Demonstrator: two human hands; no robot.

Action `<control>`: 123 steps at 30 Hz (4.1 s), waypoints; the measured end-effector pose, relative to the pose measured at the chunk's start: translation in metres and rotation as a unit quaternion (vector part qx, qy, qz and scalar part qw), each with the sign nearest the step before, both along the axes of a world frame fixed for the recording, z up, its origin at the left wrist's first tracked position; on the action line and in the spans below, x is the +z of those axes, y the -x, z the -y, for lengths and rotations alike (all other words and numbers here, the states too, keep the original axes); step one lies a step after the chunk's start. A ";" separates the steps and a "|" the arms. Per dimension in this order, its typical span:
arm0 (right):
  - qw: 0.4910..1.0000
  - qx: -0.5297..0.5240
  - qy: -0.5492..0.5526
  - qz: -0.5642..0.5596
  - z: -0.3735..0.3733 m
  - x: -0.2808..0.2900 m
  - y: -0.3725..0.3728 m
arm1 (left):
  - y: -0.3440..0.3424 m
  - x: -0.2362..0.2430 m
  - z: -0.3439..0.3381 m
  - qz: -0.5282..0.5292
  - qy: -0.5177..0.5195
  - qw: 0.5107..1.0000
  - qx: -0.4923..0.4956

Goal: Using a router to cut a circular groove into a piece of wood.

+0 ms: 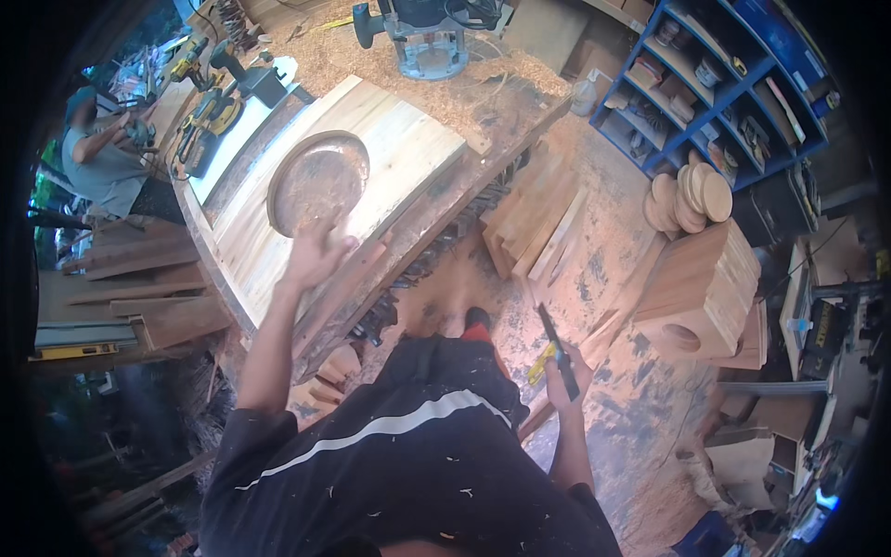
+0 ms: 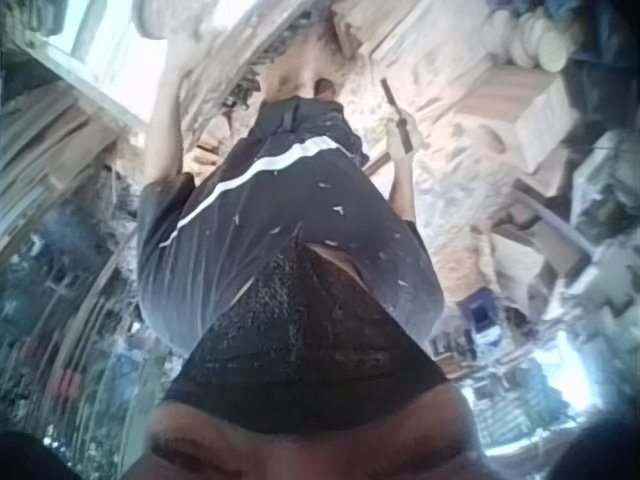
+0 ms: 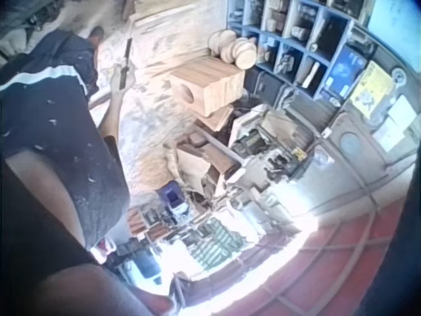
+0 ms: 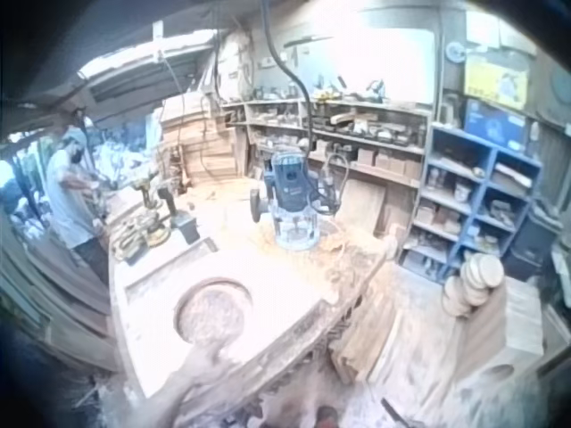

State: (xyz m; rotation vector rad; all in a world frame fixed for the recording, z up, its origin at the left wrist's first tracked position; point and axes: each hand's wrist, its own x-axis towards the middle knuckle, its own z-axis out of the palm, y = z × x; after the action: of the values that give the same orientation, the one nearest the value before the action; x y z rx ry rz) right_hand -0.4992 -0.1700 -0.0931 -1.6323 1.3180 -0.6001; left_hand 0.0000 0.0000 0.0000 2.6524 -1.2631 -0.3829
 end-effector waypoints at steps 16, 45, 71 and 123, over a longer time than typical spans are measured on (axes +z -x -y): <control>0.929 0.254 0.218 0.155 0.093 0.145 -0.184 | -0.047 -0.029 -0.034 0.189 0.065 0.979 0.032; 0.952 0.261 0.137 -0.089 0.285 0.070 -0.475 | 0.087 -0.039 -0.117 0.166 0.147 0.881 0.417; 0.808 0.330 0.487 0.013 0.098 0.036 -0.432 | 0.064 -0.028 -0.127 0.093 0.181 0.814 0.544; 0.819 0.449 0.255 -0.249 0.310 0.067 -0.418 | 0.144 -0.043 -0.034 0.149 0.389 0.660 0.625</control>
State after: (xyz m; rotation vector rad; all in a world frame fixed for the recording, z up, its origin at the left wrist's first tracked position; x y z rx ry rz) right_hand -0.0810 -0.4799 -0.0258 -2.7127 0.5453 0.1013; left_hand -0.1442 0.0336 -0.0433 2.0978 0.5355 0.6731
